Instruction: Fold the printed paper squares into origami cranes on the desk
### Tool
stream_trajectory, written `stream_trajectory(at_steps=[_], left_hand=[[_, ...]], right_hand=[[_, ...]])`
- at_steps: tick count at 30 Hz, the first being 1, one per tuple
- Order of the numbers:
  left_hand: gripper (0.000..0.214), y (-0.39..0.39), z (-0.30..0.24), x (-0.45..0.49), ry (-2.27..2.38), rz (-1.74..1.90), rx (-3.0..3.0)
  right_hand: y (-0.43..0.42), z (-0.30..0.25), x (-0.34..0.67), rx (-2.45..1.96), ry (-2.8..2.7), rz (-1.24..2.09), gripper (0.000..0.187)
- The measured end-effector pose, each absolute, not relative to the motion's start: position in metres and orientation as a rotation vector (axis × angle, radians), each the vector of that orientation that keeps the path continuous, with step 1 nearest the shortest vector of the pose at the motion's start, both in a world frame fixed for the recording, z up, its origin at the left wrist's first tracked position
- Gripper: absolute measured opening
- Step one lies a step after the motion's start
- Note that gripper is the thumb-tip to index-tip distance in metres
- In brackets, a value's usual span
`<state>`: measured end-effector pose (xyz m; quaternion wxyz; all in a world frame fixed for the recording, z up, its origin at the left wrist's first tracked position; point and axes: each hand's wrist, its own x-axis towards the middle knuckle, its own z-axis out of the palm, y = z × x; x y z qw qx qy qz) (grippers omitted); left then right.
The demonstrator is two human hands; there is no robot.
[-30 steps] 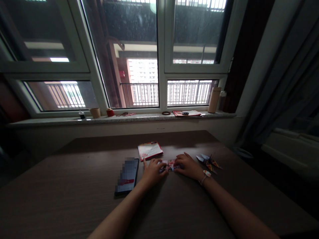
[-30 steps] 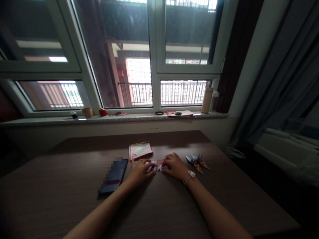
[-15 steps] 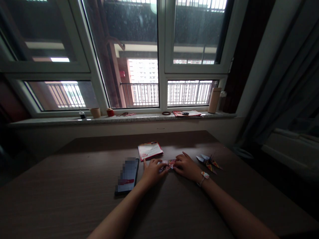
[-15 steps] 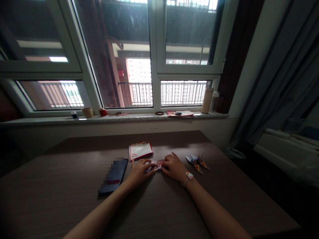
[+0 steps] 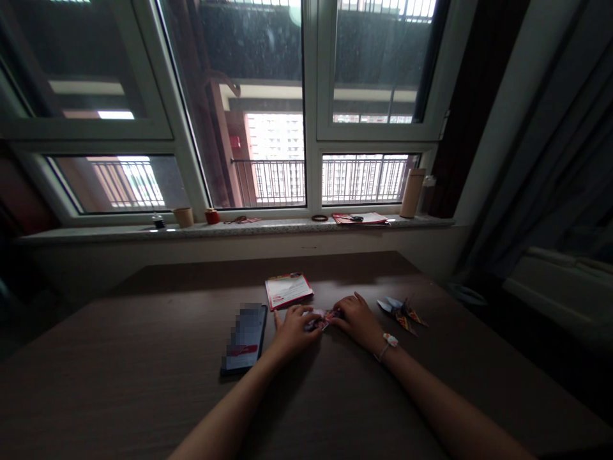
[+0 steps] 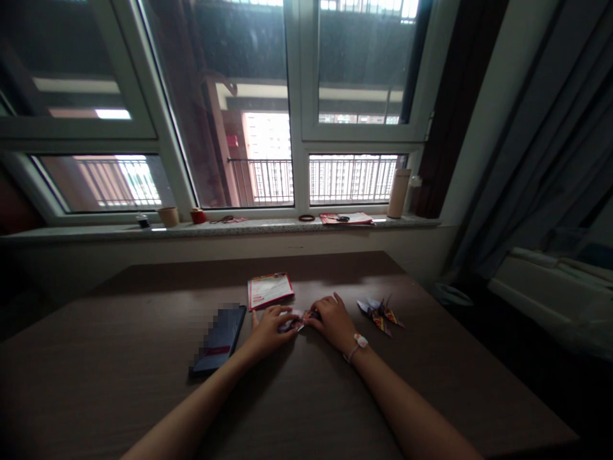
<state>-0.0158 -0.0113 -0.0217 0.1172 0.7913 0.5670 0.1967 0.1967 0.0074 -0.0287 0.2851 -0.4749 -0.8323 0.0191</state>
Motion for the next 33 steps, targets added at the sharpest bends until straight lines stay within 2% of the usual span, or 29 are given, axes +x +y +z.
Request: stream_trajectory(at_steps=[10,18,23,33], left_hand=[[0.037,-0.009,-0.022,-0.017,1.654,0.5,2.332],[0.036,-0.01,-0.019,-0.018,1.644,0.497,2.32],[0.035,-0.009,-0.021,-0.018,1.644,0.51,2.315],[0.033,-0.014,-0.016,-0.015,1.693,0.494,2.323]], right_hand=[[0.009,-0.032,0.193,-1.405,-2.194,0.024,0.04],[0.014,-0.031,0.207,-1.247,-2.307,0.198,0.024],[0.014,-0.029,0.21,-1.216,-2.291,0.242,0.024],[0.01,-0.033,0.194,-1.384,-2.234,0.061,0.027]])
